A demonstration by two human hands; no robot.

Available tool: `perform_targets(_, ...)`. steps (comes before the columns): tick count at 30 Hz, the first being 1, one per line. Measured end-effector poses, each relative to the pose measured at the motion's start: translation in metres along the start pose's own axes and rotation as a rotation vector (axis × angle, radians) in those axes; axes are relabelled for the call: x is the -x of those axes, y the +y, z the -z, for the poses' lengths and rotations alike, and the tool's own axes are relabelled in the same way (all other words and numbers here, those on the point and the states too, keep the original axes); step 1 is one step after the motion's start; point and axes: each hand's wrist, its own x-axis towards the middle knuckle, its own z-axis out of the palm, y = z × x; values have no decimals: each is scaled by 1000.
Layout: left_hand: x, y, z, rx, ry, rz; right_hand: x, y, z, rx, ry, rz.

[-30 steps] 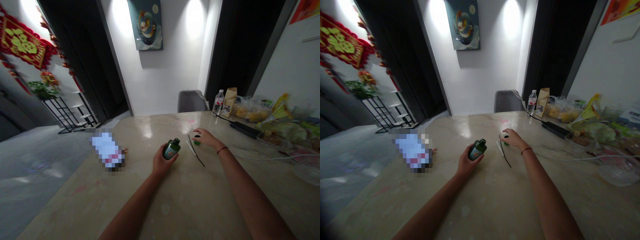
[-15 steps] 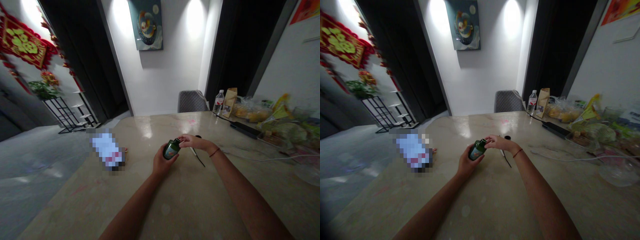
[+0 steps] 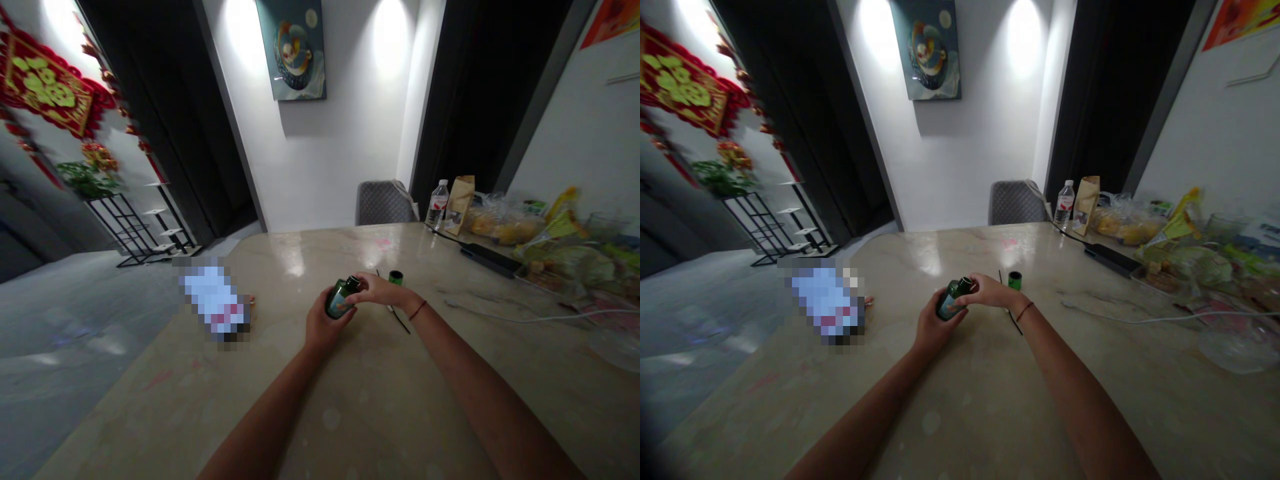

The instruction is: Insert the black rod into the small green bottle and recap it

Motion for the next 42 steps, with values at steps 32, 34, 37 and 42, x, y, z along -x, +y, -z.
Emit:
perform_targets(32,-4,-10,1,67,-187,92,-7,38,1,208,369,-48)
perform_targets(34,-4,-10,1,49,-184,91,-5,34,1,234,342,-49)
perform_targets(37,-4,-11,0,26,-173,98,0,24,5,224,264,-63)
perform_targets(42,-3,-15,-4,-41,-163,77,6,8,18,202,170,-168)
